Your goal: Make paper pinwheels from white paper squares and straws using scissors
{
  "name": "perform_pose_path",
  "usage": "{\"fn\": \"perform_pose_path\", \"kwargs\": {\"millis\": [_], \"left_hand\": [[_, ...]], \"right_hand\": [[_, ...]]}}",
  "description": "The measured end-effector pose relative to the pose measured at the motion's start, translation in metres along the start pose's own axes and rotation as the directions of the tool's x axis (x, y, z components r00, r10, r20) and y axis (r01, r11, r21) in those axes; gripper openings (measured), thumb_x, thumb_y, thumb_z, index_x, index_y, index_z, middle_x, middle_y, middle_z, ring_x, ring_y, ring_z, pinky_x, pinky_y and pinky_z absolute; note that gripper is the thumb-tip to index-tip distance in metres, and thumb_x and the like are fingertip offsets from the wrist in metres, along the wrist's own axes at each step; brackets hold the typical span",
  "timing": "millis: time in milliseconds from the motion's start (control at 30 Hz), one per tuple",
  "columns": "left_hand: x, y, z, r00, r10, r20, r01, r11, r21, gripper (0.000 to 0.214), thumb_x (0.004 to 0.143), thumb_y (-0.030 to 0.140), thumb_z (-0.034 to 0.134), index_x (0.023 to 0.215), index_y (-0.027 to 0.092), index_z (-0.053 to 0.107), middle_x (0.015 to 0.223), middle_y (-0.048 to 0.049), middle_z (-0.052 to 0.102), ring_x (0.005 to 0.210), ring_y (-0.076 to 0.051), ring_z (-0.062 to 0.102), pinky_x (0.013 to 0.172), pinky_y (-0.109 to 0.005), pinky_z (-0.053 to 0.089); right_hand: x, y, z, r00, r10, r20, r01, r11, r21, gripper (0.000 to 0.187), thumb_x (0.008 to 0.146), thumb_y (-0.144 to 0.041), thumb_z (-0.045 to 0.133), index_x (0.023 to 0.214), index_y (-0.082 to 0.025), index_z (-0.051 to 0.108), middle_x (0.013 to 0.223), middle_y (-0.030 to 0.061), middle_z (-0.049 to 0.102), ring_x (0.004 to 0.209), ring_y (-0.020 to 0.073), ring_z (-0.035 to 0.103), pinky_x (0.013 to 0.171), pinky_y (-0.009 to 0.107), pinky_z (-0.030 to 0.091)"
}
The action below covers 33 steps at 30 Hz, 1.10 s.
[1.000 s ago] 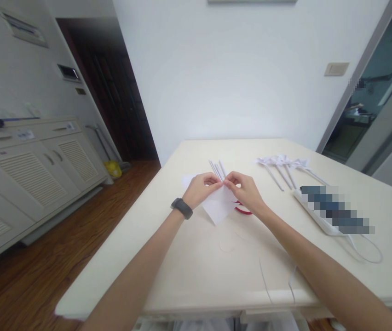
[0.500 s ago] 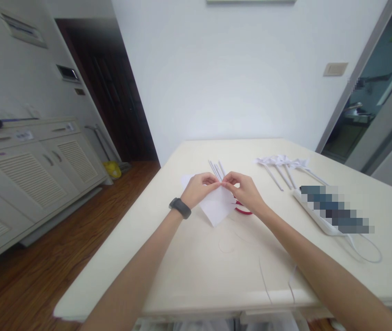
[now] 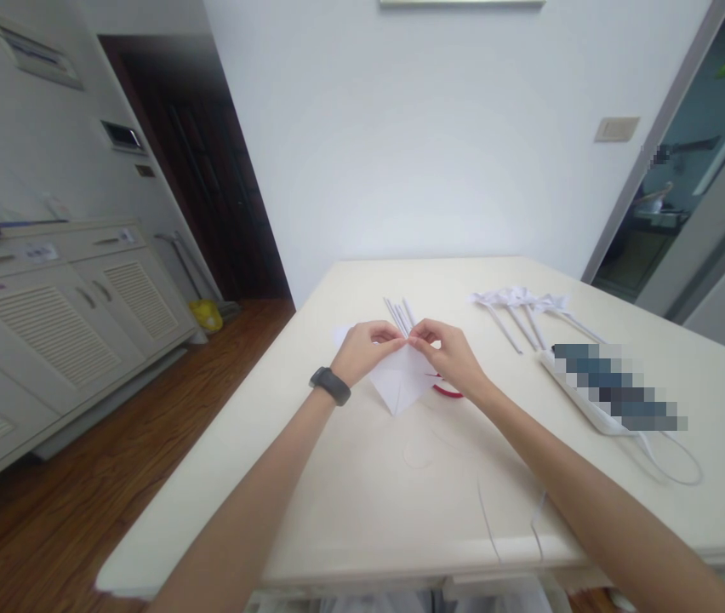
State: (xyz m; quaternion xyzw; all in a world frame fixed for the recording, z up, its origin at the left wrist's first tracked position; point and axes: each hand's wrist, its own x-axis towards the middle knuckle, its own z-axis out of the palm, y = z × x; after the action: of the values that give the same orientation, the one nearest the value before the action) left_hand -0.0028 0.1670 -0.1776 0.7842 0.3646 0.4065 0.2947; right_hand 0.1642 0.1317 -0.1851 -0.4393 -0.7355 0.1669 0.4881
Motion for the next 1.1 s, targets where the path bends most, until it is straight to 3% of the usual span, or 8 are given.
{"fn": "perform_pose_path", "kwargs": {"millis": [600, 1100], "left_hand": [[0.0029, -0.0041, -0.0001, 0.997, -0.002, 0.084, 0.008, 0.997, -0.073, 0.014, 0.071, 0.027, 0.061, 0.077, 0.014, 0.063, 0.077, -0.0047, 0.066, 0.072, -0.015, 0.062, 0.066, -0.025, 0.047], [-0.0005, -0.0050, 0.0014, 0.998, -0.013, 0.055, 0.014, 0.999, -0.031, 0.013, 0.067, 0.024, 0.064, 0.077, 0.017, 0.059, 0.069, -0.0021, 0.066, 0.067, -0.015, 0.062, 0.064, -0.026, 0.048]], "right_hand": [[0.0010, 0.0029, -0.0003, 1.000, 0.003, 0.014, -0.003, 1.000, -0.029, 0.010, 0.079, -0.023, 0.053, 0.072, -0.018, 0.058, 0.070, 0.0005, 0.060, 0.066, 0.0136, 0.055, 0.064, 0.025, 0.042], [-0.0008, 0.0038, 0.0017, 0.999, 0.010, 0.047, -0.007, 0.998, -0.066, 0.012, 0.078, -0.019, 0.050, 0.074, -0.018, 0.062, 0.072, 0.0016, 0.063, 0.068, 0.0144, 0.056, 0.067, 0.027, 0.042]]}}
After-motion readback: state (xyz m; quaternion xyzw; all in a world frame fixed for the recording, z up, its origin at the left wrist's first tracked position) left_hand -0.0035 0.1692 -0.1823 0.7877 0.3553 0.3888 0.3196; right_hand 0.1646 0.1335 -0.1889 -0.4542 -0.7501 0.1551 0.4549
